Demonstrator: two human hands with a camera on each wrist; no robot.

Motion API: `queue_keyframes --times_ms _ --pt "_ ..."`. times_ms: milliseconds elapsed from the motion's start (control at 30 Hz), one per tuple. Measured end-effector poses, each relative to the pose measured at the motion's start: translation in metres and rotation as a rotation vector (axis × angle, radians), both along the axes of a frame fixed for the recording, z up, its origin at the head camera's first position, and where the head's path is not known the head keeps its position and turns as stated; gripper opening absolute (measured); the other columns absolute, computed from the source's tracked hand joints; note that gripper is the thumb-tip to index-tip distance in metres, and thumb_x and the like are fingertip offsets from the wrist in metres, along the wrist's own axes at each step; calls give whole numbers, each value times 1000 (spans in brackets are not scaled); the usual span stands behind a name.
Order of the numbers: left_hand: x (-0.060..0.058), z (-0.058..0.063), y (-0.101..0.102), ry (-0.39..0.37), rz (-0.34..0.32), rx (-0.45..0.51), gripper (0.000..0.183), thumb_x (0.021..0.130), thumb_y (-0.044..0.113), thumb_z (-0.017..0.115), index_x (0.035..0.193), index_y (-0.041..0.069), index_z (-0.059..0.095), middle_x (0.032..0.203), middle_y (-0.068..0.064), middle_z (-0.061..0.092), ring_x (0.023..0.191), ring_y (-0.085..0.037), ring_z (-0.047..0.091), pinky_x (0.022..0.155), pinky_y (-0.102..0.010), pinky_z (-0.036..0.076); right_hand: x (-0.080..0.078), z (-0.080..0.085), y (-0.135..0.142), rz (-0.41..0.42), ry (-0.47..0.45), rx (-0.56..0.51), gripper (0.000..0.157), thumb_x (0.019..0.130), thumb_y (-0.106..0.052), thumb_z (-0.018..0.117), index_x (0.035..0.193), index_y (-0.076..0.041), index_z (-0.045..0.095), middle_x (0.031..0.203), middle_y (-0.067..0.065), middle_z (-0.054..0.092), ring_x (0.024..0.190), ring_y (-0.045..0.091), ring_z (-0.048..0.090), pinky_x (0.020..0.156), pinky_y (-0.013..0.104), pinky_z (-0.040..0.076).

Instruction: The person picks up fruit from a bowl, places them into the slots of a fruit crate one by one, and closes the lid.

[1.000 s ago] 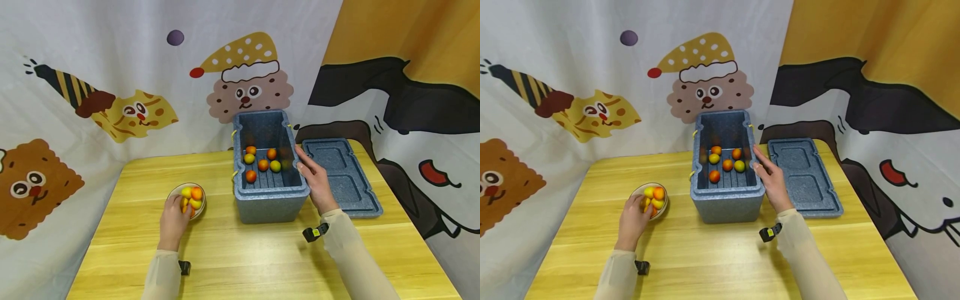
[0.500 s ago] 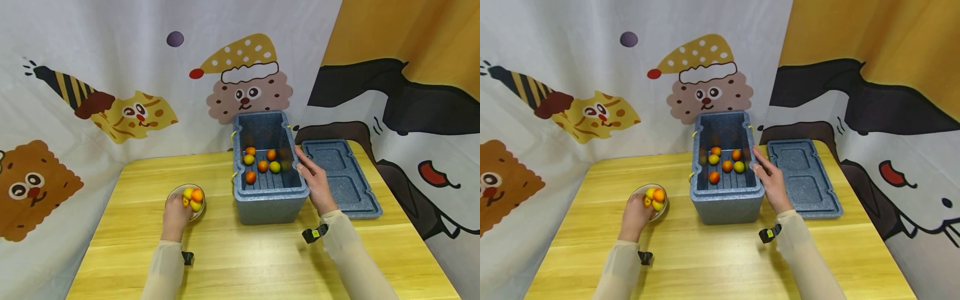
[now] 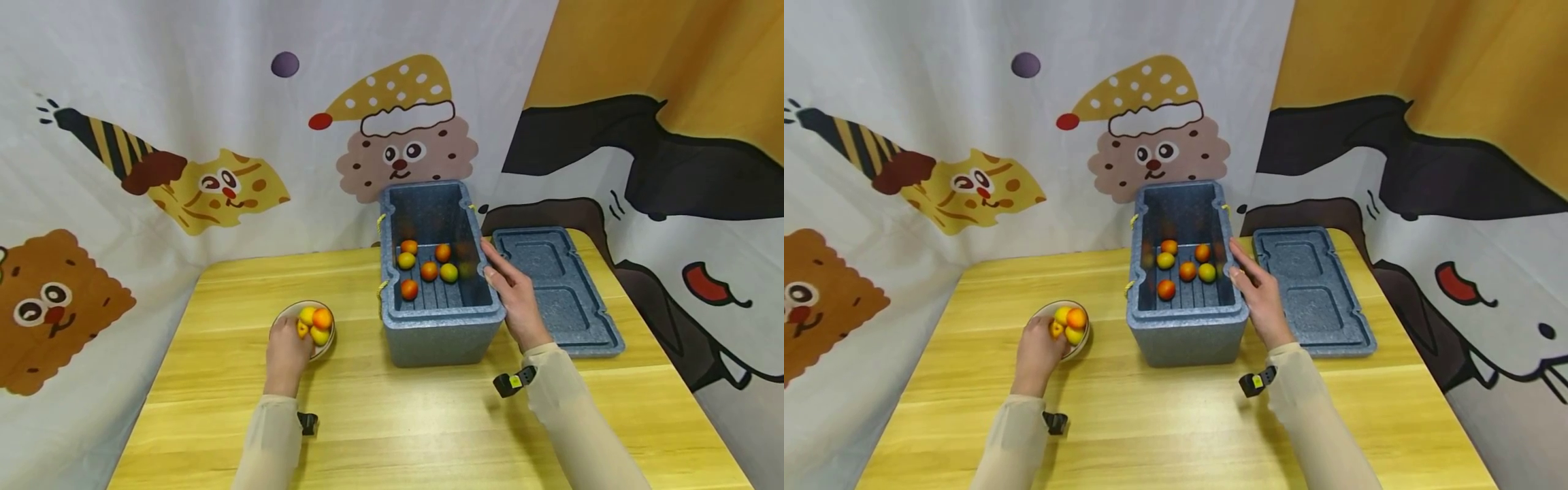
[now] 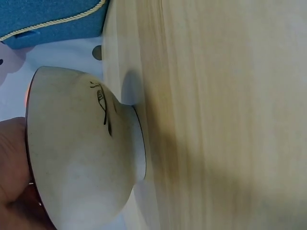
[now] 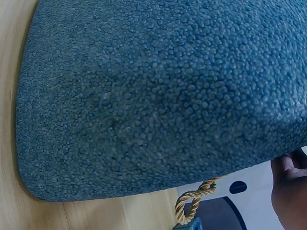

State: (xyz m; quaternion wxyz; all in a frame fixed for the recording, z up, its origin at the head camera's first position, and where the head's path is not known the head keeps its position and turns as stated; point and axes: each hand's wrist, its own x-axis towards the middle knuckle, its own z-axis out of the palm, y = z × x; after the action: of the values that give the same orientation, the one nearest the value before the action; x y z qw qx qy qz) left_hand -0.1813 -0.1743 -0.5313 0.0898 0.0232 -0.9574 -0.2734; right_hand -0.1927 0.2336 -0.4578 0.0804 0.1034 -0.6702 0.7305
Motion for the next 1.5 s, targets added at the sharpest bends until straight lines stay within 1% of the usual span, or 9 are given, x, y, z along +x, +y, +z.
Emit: queue_keyframes --times_ms 167,333,400,567,700,900,1133,1333,1500 --pt "3 4 -4 19 2 46 37 81 -3 68 112 -20 58 108 -34 57 102 -50 55 88 -56 48 1 0 -1 2 -6 1 46 104 -17 52 149 -11 43 155 5 35 144 19 24 112 25 27" --pt "5 14 -9 54 35 109 40 83 0 70 117 -19 58 110 -33 57 106 -50 54 92 -56 46 1 0 -2 -4 -3 -1 46 104 -18 52 148 -11 44 155 5 36 144 19 24 112 25 27" --pt "6 19 -9 78 48 126 40 83 0 71 117 -19 59 110 -33 57 106 -49 54 92 -55 46 0 0 -2 -6 -2 -3 46 104 -18 53 148 -11 44 155 5 36 144 18 25 112 26 27" --pt "9 36 -7 176 44 172 35 83 -5 71 113 -19 61 107 -31 59 100 -45 59 83 -52 54 1 0 -2 -5 2 -5 47 104 -17 52 149 -9 43 155 5 36 144 19 25 113 26 27" --pt "8 54 -1 226 18 245 33 84 -5 72 114 -16 62 108 -27 60 101 -40 61 82 -45 56 1 0 -3 0 4 -6 46 104 -16 52 149 -8 43 155 5 36 144 19 25 113 26 26" --pt "4 87 12 195 -42 371 34 89 4 72 119 -7 63 114 -17 60 109 -30 59 85 -35 55 -1 1 -4 -5 10 -5 45 104 -15 51 148 -11 45 155 6 36 144 19 26 113 27 26" --pt "-11 116 34 231 -150 418 32 89 7 72 119 -3 65 114 -12 61 108 -24 59 86 -35 55 -1 1 -2 -1 2 -4 45 104 -16 51 149 -12 44 155 5 36 144 18 24 113 26 26" --pt "-23 139 60 254 -233 481 30 89 10 73 117 1 66 112 -9 62 106 -21 59 86 -32 55 0 1 0 -5 3 -3 45 104 -16 52 148 -12 45 156 10 34 145 18 23 112 25 26" --pt "-32 155 78 250 -264 533 31 88 14 76 116 2 67 111 -8 63 103 -20 62 83 -28 55 0 1 0 -7 -4 -8 46 104 -17 52 149 -10 43 156 12 32 145 18 23 113 25 25"
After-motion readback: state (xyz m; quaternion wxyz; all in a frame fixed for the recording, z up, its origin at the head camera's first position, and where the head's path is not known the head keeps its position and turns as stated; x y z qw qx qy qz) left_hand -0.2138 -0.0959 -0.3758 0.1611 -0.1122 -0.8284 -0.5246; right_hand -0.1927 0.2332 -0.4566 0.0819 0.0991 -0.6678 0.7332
